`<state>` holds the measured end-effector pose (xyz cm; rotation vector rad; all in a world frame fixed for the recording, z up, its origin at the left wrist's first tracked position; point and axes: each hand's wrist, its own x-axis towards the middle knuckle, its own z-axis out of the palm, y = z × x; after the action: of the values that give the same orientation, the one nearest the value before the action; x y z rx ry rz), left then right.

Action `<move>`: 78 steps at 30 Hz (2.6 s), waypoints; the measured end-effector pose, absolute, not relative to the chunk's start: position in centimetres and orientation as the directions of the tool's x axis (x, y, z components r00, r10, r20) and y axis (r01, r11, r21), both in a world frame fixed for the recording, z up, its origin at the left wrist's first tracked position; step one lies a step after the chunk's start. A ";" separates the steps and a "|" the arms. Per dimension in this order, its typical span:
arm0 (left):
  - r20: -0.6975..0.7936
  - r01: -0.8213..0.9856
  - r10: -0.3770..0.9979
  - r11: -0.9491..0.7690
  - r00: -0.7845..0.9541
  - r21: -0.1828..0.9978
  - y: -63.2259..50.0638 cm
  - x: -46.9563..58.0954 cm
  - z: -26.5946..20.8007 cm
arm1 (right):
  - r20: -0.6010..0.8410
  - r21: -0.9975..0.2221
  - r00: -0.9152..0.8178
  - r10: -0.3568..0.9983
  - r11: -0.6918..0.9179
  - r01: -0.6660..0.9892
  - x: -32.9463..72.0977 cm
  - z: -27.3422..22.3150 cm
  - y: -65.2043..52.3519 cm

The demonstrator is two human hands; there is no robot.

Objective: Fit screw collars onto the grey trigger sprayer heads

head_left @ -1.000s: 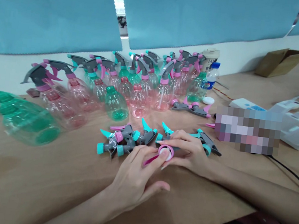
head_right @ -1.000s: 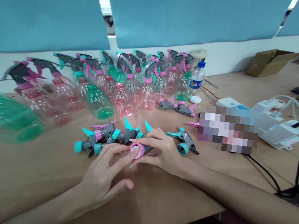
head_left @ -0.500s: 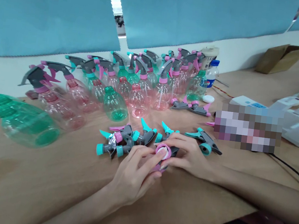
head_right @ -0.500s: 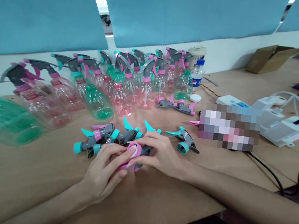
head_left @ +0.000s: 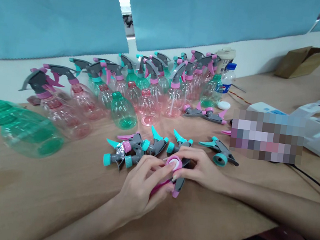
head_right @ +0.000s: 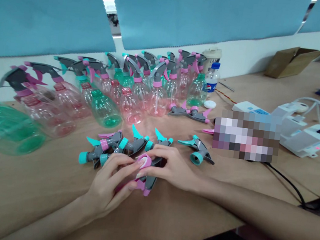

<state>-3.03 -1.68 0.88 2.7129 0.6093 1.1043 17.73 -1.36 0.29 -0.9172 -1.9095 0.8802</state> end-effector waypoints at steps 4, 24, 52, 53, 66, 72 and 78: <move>0.596 0.290 0.426 -0.904 0.681 0.315 -1.4 -3.2 0.8 | 0.274 -0.890 -0.435 0.858 0.398 0.224 17.8 0.2 -1.1; 0.491 0.271 0.551 -0.804 0.675 0.529 -1.4 -2.8 1.4 | 0.326 -0.856 -0.412 0.851 0.450 0.253 17.9 0.3 -1.1; 0.723 0.336 0.272 -0.940 0.635 0.058 -2.0 -2.6 1.7 | 0.626 -0.570 -0.416 0.660 0.751 0.333 18.3 0.3 -1.4; 0.727 0.334 0.275 -0.940 0.629 0.066 -2.0 -2.5 1.7 | 0.631 -0.561 -0.419 0.653 0.757 0.335 18.3 0.2 -1.3; 0.712 0.355 0.303 -0.931 0.633 0.080 -1.7 -2.0 2.3 | 0.681 -0.499 -0.416 0.603 0.797 0.340 18.2 -0.5 -1.3; 0.684 0.361 0.288 -0.932 0.670 0.039 -1.8 -1.7 3.6 | 0.701 -0.392 -0.482 0.526 0.848 0.356 18.2 0.1 -1.3; 0.696 0.297 0.247 -0.953 0.675 0.051 -2.3 -1.5 4.2 | 0.694 -0.390 -0.518 0.500 0.866 0.313 18.1 0.3 -1.7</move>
<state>-1.51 -2.35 4.21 2.9355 0.4782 1.2036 18.06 -1.65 0.26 -0.5866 -2.1563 0.2701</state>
